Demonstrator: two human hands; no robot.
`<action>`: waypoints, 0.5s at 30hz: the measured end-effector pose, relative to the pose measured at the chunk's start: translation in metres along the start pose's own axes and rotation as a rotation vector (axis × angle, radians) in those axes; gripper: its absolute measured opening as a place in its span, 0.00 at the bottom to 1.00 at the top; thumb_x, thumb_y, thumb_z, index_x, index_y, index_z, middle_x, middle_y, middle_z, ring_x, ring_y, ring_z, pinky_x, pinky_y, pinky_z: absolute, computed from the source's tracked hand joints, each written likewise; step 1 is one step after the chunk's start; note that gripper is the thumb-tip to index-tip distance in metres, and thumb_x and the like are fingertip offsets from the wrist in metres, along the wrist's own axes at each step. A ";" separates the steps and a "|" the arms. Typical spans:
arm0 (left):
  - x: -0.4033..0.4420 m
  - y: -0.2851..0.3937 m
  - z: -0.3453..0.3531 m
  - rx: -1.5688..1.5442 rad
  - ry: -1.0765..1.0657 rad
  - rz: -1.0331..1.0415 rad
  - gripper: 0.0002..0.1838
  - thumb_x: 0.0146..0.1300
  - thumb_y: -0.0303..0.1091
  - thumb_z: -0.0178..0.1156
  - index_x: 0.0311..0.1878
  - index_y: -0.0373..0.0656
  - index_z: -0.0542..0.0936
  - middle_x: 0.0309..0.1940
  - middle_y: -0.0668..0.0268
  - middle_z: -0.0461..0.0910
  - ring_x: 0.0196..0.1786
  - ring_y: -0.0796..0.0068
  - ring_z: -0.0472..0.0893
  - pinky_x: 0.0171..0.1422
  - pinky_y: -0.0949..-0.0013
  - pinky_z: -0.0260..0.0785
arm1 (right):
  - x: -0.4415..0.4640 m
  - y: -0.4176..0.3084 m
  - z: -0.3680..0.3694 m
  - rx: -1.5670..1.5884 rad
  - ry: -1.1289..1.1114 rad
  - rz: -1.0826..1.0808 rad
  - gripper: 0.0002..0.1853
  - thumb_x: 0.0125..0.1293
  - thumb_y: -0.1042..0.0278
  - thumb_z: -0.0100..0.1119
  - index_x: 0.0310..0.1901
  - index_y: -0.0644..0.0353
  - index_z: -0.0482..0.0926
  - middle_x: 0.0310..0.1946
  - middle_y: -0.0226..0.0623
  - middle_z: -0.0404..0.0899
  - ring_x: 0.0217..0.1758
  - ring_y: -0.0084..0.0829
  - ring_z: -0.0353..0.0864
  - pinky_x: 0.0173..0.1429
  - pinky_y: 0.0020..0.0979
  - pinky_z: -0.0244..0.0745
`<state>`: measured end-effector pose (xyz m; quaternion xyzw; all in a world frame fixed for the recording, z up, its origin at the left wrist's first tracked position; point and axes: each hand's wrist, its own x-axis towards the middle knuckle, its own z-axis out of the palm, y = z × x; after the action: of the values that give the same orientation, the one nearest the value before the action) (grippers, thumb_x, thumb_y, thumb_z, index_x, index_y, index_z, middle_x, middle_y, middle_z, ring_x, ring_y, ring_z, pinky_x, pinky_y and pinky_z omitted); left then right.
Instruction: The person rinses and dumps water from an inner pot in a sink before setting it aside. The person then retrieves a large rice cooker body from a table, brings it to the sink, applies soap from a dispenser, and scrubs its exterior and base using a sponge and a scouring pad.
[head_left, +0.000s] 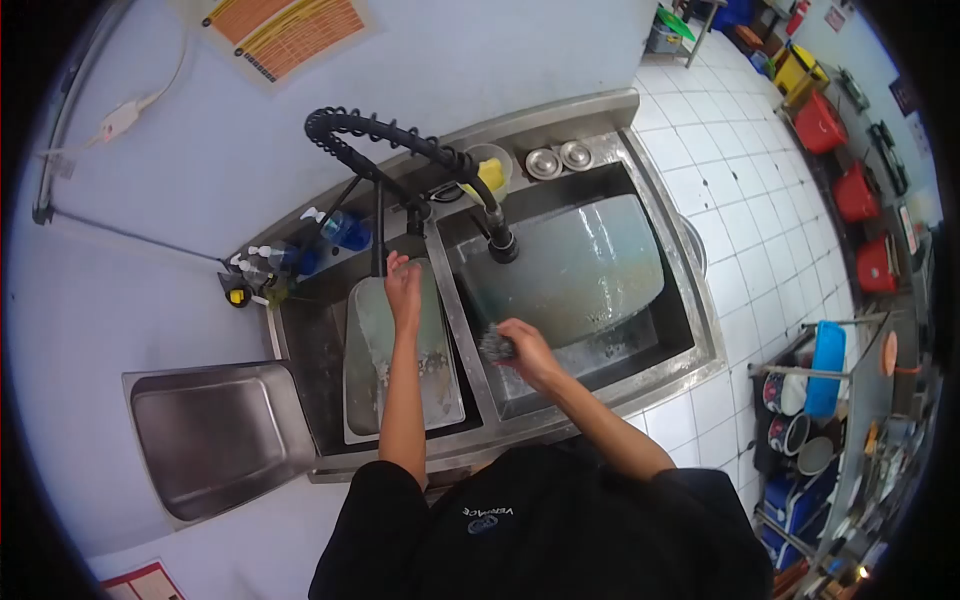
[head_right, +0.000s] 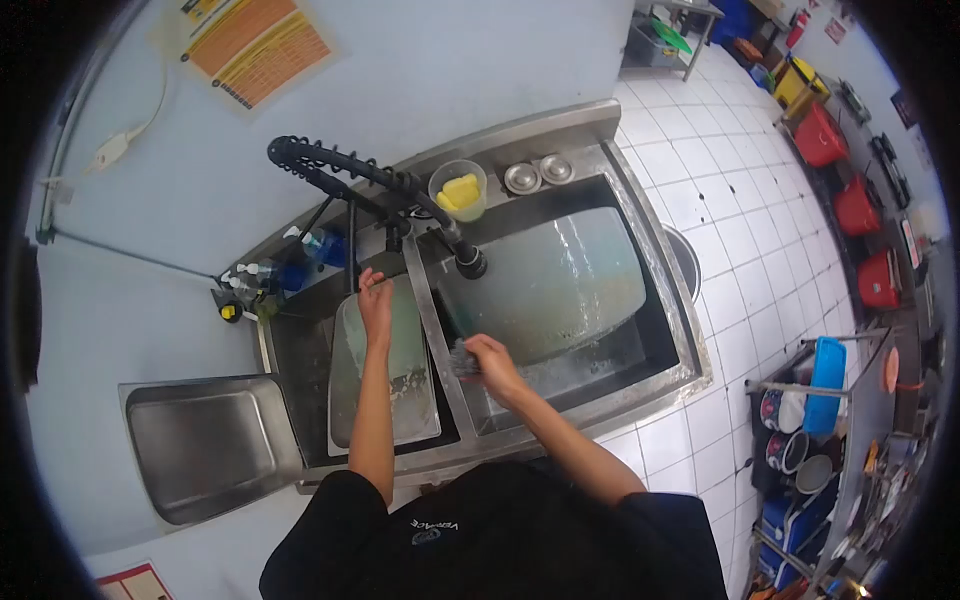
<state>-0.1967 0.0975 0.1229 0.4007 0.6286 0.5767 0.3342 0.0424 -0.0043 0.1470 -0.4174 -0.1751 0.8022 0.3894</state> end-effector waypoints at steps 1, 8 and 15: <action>0.002 -0.004 -0.004 -0.013 0.007 0.013 0.21 0.70 0.34 0.63 0.61 0.38 0.71 0.48 0.64 0.80 0.47 0.74 0.79 0.54 0.69 0.71 | 0.019 0.001 0.012 -0.054 -0.005 0.032 0.08 0.73 0.61 0.53 0.44 0.54 0.79 0.37 0.27 0.79 0.42 0.23 0.79 0.41 0.36 0.79; -0.009 0.035 -0.036 -0.071 -0.027 0.036 0.27 0.72 0.43 0.63 0.64 0.34 0.71 0.46 0.61 0.82 0.46 0.75 0.81 0.50 0.72 0.72 | 0.133 -0.005 0.068 -0.202 0.024 0.015 0.12 0.69 0.54 0.56 0.41 0.55 0.77 0.29 0.28 0.77 0.29 0.23 0.78 0.32 0.31 0.78; -0.013 0.038 -0.005 0.058 0.169 0.149 0.19 0.78 0.43 0.53 0.52 0.32 0.74 0.41 0.57 0.85 0.41 0.70 0.86 0.46 0.68 0.79 | 0.191 -0.001 0.091 -0.334 0.107 -0.053 0.19 0.66 0.48 0.66 0.38 0.56 0.75 0.29 0.28 0.77 0.30 0.22 0.79 0.30 0.29 0.79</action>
<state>-0.1911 0.0841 0.1606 0.4057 0.6393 0.6135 0.2245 -0.0967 0.1475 0.0994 -0.5134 -0.2960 0.7280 0.3446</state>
